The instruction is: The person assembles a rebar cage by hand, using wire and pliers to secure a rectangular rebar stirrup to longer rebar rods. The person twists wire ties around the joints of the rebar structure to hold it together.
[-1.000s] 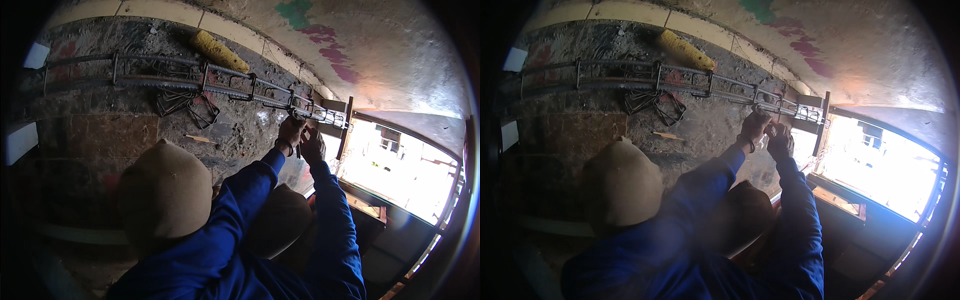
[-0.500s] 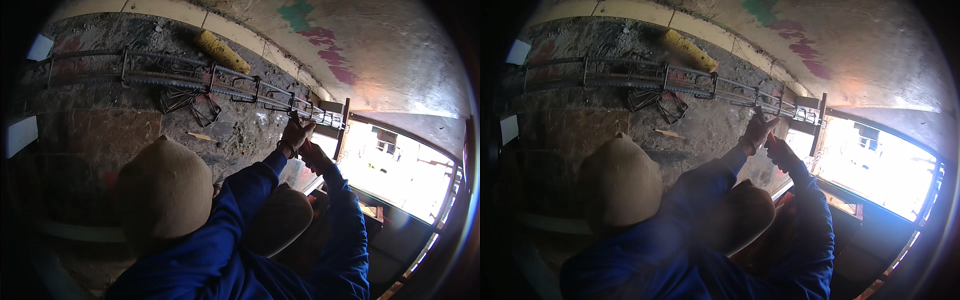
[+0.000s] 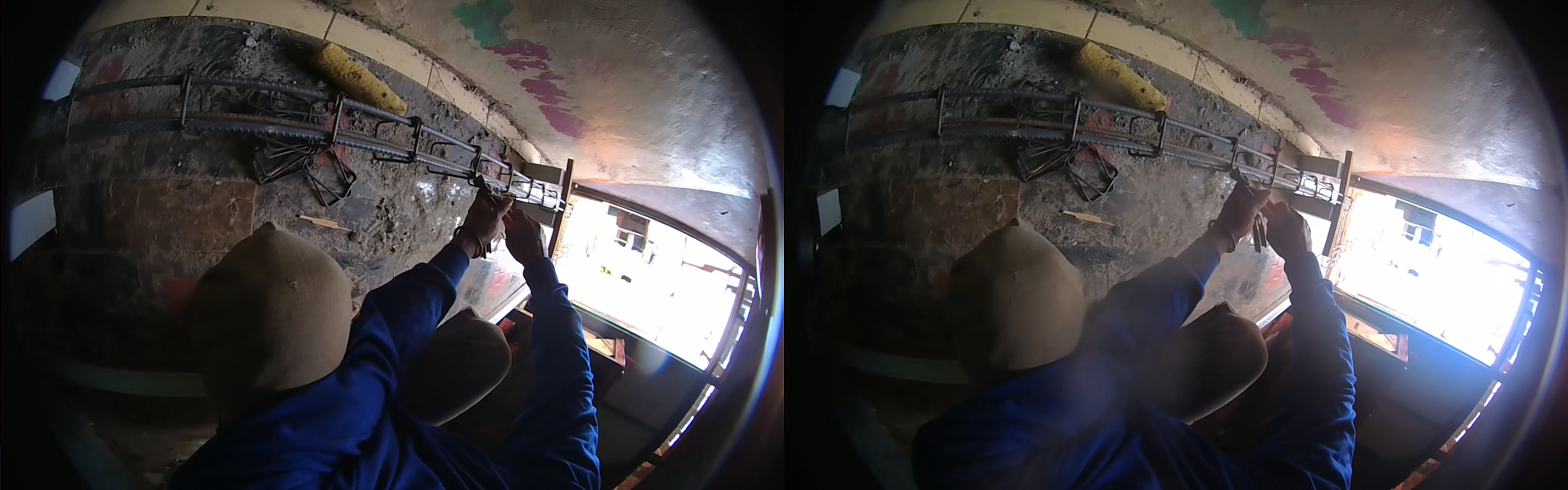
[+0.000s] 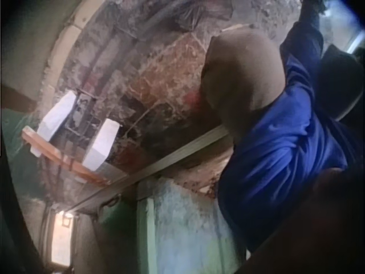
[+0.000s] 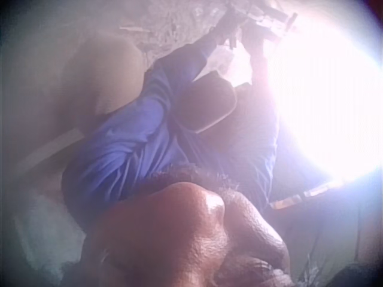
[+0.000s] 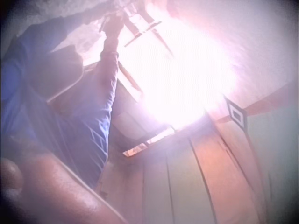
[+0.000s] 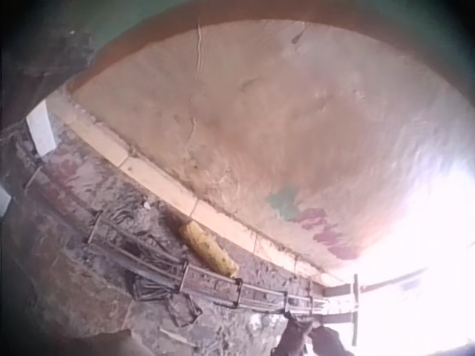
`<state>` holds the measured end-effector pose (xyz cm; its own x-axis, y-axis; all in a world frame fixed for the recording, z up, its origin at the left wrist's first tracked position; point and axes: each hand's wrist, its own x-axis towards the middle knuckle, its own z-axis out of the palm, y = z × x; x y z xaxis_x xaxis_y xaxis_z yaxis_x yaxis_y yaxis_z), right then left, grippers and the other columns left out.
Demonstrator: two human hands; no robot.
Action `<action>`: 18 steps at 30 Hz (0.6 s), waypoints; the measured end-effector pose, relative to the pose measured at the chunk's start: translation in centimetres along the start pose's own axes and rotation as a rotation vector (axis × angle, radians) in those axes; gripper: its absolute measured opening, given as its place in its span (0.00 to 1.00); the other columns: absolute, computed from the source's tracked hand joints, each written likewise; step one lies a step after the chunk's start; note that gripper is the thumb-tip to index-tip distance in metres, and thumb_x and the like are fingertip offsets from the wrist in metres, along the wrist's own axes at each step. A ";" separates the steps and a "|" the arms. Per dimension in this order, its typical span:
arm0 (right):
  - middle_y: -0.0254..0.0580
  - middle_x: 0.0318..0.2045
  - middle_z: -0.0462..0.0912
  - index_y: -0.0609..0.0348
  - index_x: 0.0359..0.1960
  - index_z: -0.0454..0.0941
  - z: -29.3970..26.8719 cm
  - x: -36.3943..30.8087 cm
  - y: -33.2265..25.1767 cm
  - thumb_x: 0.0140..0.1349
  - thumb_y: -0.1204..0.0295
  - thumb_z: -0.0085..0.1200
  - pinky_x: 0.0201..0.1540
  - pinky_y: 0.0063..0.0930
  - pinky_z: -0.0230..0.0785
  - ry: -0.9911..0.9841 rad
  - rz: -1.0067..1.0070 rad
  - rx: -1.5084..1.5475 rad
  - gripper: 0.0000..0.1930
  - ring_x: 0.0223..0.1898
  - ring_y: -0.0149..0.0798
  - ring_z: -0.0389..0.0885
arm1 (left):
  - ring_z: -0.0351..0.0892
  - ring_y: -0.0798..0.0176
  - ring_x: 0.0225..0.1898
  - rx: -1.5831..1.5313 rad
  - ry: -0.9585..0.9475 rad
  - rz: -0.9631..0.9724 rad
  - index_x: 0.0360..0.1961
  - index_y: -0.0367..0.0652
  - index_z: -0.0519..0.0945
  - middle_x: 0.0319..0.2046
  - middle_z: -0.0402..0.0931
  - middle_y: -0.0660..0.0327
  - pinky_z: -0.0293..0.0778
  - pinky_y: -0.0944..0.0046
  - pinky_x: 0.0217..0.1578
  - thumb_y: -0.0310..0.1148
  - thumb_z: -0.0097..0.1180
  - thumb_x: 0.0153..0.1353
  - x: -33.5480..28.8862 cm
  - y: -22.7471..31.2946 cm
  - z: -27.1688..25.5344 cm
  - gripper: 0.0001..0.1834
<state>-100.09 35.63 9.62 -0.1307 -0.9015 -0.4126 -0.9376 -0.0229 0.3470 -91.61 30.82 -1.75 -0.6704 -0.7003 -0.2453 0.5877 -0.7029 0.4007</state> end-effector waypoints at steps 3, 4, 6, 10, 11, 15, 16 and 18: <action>0.39 0.30 0.73 0.41 0.42 0.78 -0.3 1.3 -0.7 0.53 0.76 0.51 0.34 0.42 0.74 0.048 0.045 0.143 0.16 0.32 0.45 0.78 | 0.79 0.64 0.32 0.055 -0.026 0.052 0.44 0.37 0.72 0.30 0.80 0.59 0.74 0.62 0.37 0.37 0.56 0.64 0.3 0.3 -0.8 0.15; 0.37 0.30 0.73 0.43 0.39 0.79 0.7 1.3 0.0 0.52 0.75 0.52 0.34 0.41 0.73 0.103 0.026 0.168 0.13 0.33 0.44 0.78 | 0.79 0.64 0.33 0.105 -0.002 0.078 0.43 0.37 0.72 0.30 0.80 0.59 0.74 0.62 0.37 0.36 0.57 0.64 -0.1 0.8 -0.4 0.14; 0.37 0.30 0.73 0.43 0.37 0.80 1.2 1.7 0.5 0.52 0.75 0.52 0.35 0.41 0.73 0.097 0.015 0.202 0.12 0.33 0.43 0.77 | 0.79 0.64 0.33 0.128 0.034 0.109 0.42 0.37 0.72 0.29 0.80 0.58 0.74 0.62 0.36 0.36 0.57 0.64 0.3 0.0 -0.7 0.14; 0.37 0.29 0.73 0.44 0.37 0.80 2.6 2.7 1.1 0.54 0.74 0.53 0.34 0.39 0.72 0.156 -0.067 0.230 0.10 0.33 0.44 0.76 | 0.78 0.65 0.32 0.419 0.063 0.400 0.41 0.35 0.70 0.30 0.77 0.59 0.74 0.64 0.37 0.32 0.53 0.64 1.2 -1.7 -1.4 0.11; 0.37 0.29 0.73 0.44 0.37 0.80 3.1 2.5 1.4 0.54 0.74 0.53 0.34 0.39 0.72 0.171 -0.077 0.246 0.10 0.33 0.44 0.76 | 0.77 0.65 0.32 0.465 0.041 0.418 0.41 0.34 0.70 0.29 0.77 0.59 0.74 0.65 0.36 0.31 0.53 0.65 1.2 -1.9 -1.4 0.10; 0.49 0.30 0.77 0.54 0.37 0.74 2.9 2.8 0.5 0.57 0.75 0.52 0.34 0.45 0.70 0.169 0.002 0.405 0.06 0.34 0.56 0.78 | 0.77 0.66 0.31 0.388 0.021 0.271 0.41 0.34 0.71 0.28 0.76 0.60 0.74 0.66 0.36 0.32 0.55 0.64 1.4 -1.6 -1.7 0.12; 0.45 0.30 0.76 0.52 0.36 0.76 2.6 2.6 0.2 0.56 0.74 0.53 0.34 0.43 0.71 0.153 0.023 0.374 0.06 0.33 0.52 0.78 | 0.77 0.66 0.31 0.282 0.061 0.204 0.40 0.35 0.71 0.28 0.76 0.61 0.74 0.66 0.36 0.33 0.56 0.63 1.3 -1.4 -1.4 0.13; 0.44 0.27 0.75 0.53 0.33 0.77 1.7 2.0 -0.4 0.57 0.73 0.52 0.32 0.42 0.73 0.110 0.077 0.354 0.03 0.30 0.48 0.80 | 0.77 0.67 0.30 0.184 0.105 0.120 0.40 0.35 0.72 0.27 0.76 0.61 0.74 0.66 0.35 0.36 0.58 0.62 0.6 -0.9 -1.0 0.15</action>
<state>-100.49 34.59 7.22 -0.1881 -0.9362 -0.2968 -0.9821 0.1804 0.0534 -92.09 30.87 -3.11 -0.5445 -0.7931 -0.2728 0.5610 -0.5862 0.5845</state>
